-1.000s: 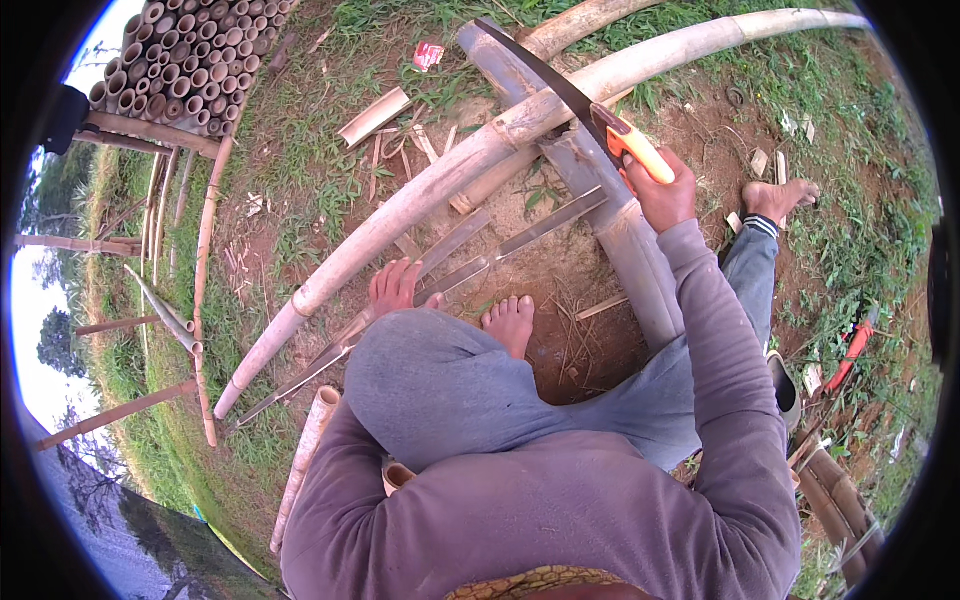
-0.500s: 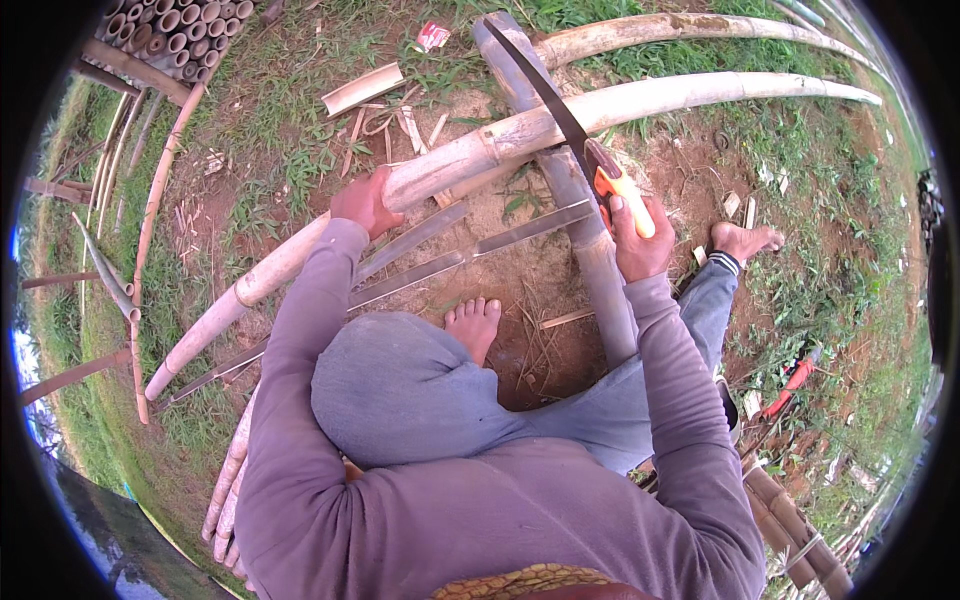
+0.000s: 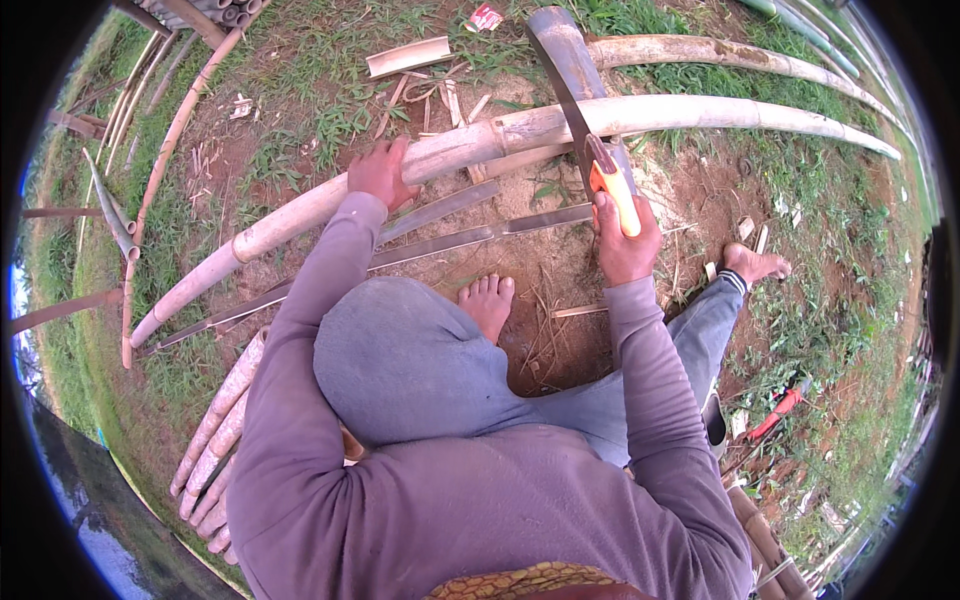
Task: The person sits on the ground and uses a hand saw to cut long bamboo poles into shorter segments. They repeatedly position the bamboo on a wooden support, saw through it, and stack the cut pieces nearby.
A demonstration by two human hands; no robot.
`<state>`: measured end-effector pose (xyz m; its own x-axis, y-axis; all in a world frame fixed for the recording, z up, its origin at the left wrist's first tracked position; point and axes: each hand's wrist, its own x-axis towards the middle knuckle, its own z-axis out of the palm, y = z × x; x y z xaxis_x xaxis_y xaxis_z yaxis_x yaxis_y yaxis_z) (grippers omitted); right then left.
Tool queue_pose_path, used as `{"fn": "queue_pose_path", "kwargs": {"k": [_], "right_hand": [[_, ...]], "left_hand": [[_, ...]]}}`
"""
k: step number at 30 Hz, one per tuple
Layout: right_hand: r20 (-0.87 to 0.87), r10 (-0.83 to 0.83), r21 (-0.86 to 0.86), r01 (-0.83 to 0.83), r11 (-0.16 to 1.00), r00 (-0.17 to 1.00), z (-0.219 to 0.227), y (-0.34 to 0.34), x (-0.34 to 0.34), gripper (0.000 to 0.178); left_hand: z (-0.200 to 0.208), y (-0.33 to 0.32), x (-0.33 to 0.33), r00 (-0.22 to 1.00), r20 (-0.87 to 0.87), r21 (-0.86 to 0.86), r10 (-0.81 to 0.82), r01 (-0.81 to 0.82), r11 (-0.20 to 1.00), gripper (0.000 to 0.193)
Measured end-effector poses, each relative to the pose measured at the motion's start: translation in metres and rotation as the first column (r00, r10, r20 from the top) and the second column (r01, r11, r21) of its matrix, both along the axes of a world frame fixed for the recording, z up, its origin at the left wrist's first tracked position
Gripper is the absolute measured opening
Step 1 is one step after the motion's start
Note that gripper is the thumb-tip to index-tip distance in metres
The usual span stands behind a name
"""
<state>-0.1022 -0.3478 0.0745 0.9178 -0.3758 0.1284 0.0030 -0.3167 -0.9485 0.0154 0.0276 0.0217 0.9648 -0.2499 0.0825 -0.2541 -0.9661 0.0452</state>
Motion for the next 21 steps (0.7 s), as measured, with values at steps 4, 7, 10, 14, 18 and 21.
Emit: {"fn": "queue_pose_path", "kwargs": {"k": [4, 7, 10, 14, 18, 21], "right_hand": [[0.002, 0.012, 0.005, -0.012, 1.000, 1.000, -0.003, -0.021, -0.043, 0.021], [-0.024, -0.013, 0.025, 0.014, 1.000, 1.000, 0.014, -0.025, -0.125, 0.019], [-0.023, -0.034, 0.135, 0.037, 0.990, 0.999, 0.018, -0.024, -0.157, 0.019], [0.054, -0.020, 0.049, 0.017, 0.999, 0.998, -0.011, -0.014, -0.065, 0.018], [0.095, -0.024, 0.042, 0.020, 0.999, 0.995, -0.011, -0.001, 0.026, 0.022], [0.038, -0.031, 0.153, 0.025, 0.988, 0.999, -0.001, 0.002, 0.021, 0.024]], "left_hand": [[0.013, -0.007, 0.010, 0.946, -0.296, 0.004, 0.128, -0.133, 0.991, 0.072], [0.017, -0.005, 0.007, 0.939, -0.314, 0.006, 0.139, -0.144, 0.990, 0.069], [0.011, -0.004, 0.001, 0.949, -0.286, 0.011, 0.130, -0.133, 0.991, 0.068], [0.012, -0.012, 0.005, 0.961, -0.253, -0.022, 0.115, -0.124, 0.992, 0.070], [0.018, -0.015, 0.009, 0.958, -0.278, -0.021, 0.077, -0.086, 0.996, 0.081], [0.022, -0.041, 0.003, 0.990, -0.104, -0.137, -0.097, 0.083, 0.987, 0.090]]}}
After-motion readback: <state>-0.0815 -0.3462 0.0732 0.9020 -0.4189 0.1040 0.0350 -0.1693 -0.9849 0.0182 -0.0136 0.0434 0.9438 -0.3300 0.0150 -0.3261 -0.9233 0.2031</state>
